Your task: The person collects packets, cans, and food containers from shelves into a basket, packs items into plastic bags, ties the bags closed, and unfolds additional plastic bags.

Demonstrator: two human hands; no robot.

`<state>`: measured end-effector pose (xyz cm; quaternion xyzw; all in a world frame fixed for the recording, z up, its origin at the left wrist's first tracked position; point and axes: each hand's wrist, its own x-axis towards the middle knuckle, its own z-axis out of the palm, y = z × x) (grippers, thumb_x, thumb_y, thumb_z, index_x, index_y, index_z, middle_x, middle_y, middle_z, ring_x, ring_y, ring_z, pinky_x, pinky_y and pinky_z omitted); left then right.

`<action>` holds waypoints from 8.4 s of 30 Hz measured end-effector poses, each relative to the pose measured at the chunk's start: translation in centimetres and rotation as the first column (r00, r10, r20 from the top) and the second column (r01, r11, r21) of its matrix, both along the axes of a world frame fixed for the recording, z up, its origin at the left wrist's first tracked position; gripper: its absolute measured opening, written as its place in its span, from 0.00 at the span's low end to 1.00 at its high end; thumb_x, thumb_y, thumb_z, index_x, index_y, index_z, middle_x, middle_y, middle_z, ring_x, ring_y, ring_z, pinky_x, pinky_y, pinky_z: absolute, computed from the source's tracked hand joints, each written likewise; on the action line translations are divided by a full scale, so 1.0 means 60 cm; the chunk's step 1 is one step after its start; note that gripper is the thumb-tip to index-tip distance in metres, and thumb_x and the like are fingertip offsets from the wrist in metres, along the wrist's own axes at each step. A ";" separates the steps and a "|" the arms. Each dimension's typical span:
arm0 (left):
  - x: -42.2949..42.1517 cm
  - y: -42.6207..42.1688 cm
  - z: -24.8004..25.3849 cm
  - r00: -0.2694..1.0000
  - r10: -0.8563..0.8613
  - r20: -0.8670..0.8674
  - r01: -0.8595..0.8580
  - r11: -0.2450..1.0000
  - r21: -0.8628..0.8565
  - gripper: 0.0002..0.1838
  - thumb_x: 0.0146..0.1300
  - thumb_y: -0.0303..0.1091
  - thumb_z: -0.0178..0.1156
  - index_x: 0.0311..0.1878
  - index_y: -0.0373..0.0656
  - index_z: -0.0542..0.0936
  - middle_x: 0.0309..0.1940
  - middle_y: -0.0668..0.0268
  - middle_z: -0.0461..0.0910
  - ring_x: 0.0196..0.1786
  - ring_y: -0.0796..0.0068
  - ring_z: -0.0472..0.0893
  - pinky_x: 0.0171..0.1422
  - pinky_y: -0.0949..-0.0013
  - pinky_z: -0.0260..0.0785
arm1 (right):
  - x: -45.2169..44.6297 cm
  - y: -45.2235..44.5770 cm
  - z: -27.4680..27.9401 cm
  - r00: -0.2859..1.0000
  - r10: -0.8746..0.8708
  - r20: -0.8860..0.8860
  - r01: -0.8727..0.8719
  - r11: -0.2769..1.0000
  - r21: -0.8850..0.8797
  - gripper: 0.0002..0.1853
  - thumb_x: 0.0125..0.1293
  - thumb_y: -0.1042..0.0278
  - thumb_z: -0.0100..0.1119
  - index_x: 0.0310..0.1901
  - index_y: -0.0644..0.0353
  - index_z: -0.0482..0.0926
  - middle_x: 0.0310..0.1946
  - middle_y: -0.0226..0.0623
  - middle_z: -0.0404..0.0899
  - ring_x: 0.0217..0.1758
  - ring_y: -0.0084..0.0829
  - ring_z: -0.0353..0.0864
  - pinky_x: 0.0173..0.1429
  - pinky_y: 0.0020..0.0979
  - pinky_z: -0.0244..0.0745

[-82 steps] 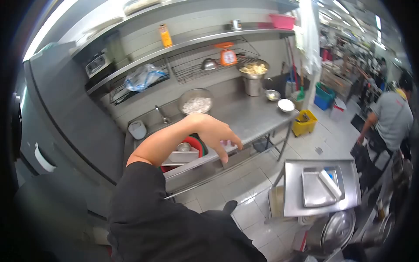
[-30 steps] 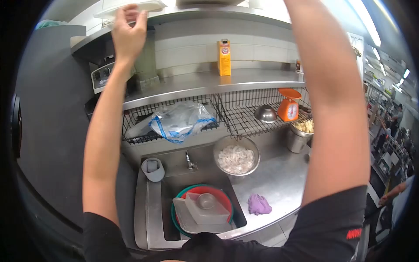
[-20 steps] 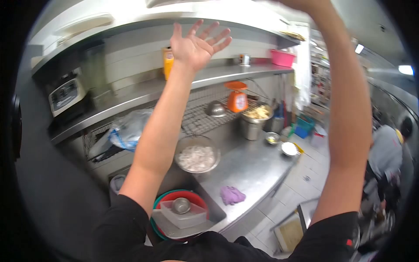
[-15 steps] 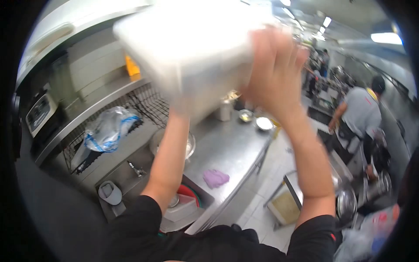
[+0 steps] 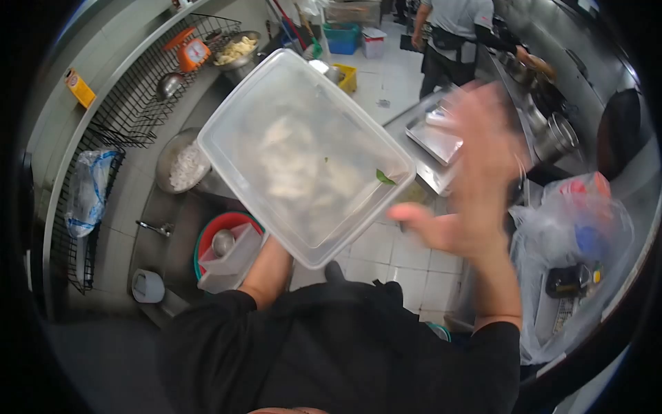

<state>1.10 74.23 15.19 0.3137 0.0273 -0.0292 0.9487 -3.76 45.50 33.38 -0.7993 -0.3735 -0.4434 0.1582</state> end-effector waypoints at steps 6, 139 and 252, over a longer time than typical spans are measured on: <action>-0.036 -0.215 -0.034 0.986 -0.167 -0.022 0.168 0.985 0.026 0.26 0.71 0.51 0.56 0.57 0.35 0.74 0.50 0.50 0.82 0.50 0.52 0.84 0.57 0.56 0.77 | -0.034 -0.158 0.005 0.988 0.008 0.152 -0.023 0.995 0.097 0.33 0.71 0.47 0.57 0.67 0.66 0.69 0.66 0.53 0.73 0.67 0.51 0.72 0.71 0.48 0.61; -0.103 -1.201 -0.222 -0.317 -0.915 0.248 -0.410 0.368 0.834 0.17 0.59 0.19 0.52 0.47 0.39 0.86 0.44 0.44 0.84 0.48 0.42 0.85 0.54 0.45 0.76 | -0.423 -0.795 -0.452 0.291 -0.553 -0.781 0.647 -0.488 0.587 0.46 0.64 0.36 0.67 0.70 0.67 0.65 0.52 0.51 0.77 0.44 0.37 0.82 0.47 0.36 0.77; 0.233 -0.691 -0.250 0.471 -0.824 -0.316 0.854 0.335 0.399 0.14 0.74 0.45 0.61 0.48 0.43 0.80 0.51 0.64 0.83 0.52 0.68 0.81 0.53 0.63 0.70 | -0.150 -0.594 -0.035 0.347 -0.748 -0.566 0.931 0.202 0.304 0.10 0.69 0.66 0.70 0.41 0.63 0.82 0.31 0.24 0.79 0.32 0.11 0.73 0.37 0.18 0.69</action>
